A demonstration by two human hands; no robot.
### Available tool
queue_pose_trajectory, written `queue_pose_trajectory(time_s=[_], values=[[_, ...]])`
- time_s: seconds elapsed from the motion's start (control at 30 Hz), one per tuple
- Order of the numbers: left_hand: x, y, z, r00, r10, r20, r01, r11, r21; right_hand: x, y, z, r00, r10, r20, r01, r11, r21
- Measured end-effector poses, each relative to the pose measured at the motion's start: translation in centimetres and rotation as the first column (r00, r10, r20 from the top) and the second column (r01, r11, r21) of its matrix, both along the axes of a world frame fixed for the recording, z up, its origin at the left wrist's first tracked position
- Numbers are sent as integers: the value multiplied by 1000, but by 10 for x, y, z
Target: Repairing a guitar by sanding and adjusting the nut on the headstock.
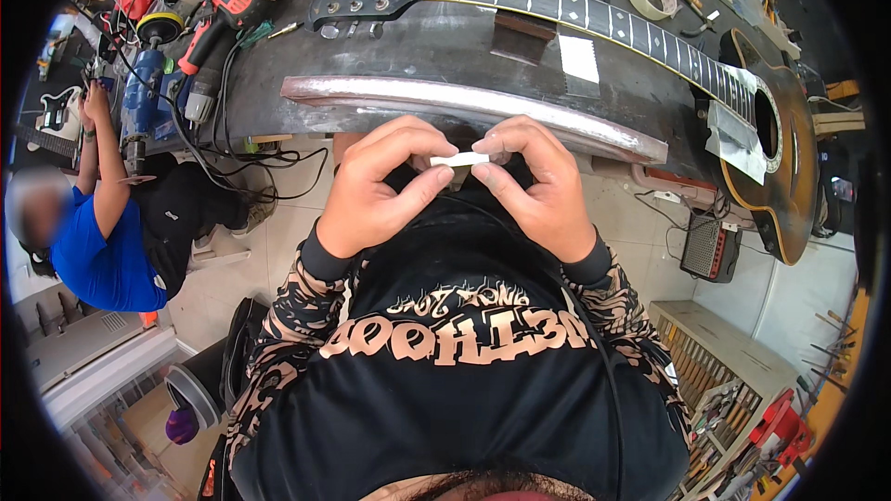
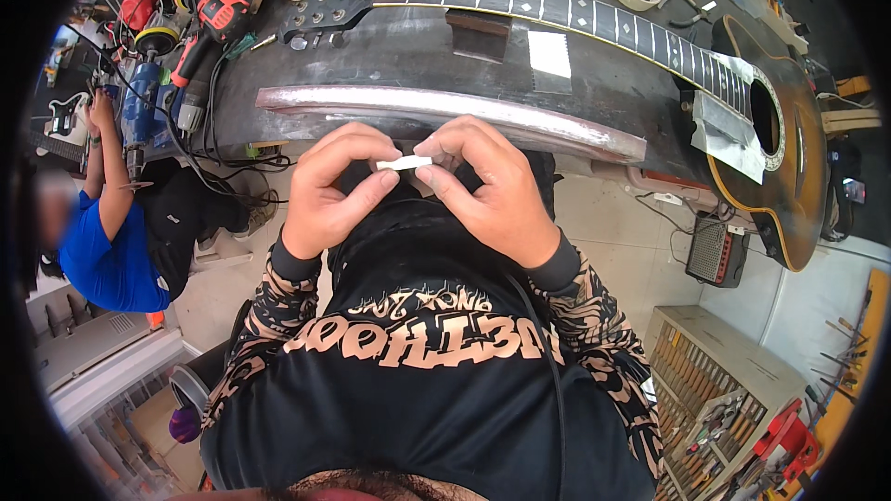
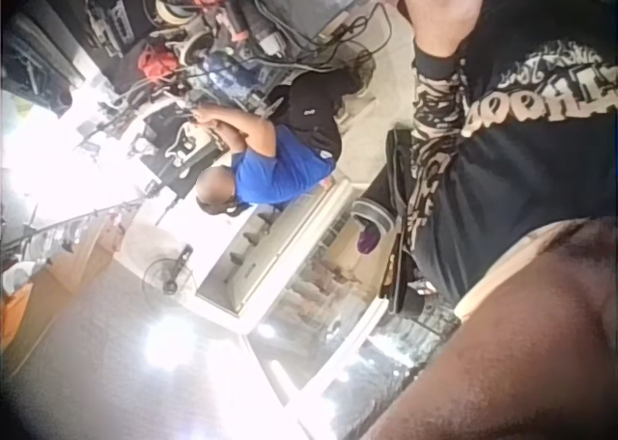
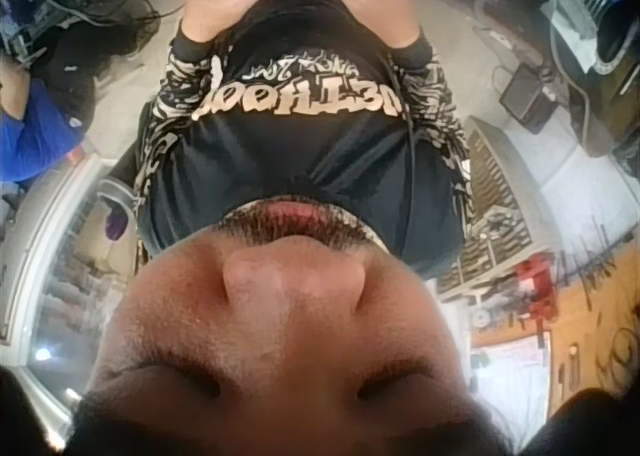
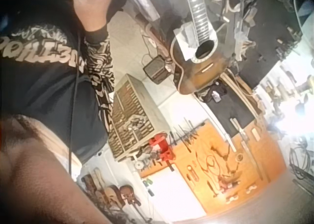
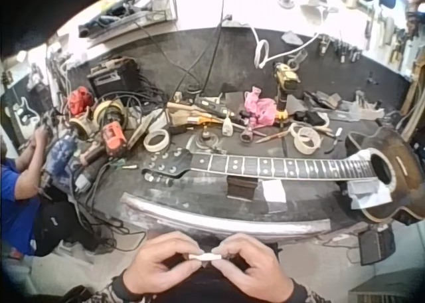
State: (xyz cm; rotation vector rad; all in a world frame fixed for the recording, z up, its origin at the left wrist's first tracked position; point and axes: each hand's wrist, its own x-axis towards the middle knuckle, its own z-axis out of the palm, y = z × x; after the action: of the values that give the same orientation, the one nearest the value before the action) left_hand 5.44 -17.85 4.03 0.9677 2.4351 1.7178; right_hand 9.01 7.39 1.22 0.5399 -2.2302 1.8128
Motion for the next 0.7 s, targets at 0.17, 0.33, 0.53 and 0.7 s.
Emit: queue_pose_trajectory(time_s=[0.17,0.33,0.53,0.7], values=[[-23,46,20,988,-82,134,89,995,-45,2,33,14,988,-108,-110,118,989,88],[-53,106,12,927,-229,-296,163,959,-232,8,81,25,918,-312,-243,389,826,409],[-61,127,14,911,-247,-330,135,935,-326,4,101,24,886,-348,-308,464,699,545],[-65,131,17,922,-267,-279,177,935,-308,-2,104,23,906,-296,-301,420,703,574]])
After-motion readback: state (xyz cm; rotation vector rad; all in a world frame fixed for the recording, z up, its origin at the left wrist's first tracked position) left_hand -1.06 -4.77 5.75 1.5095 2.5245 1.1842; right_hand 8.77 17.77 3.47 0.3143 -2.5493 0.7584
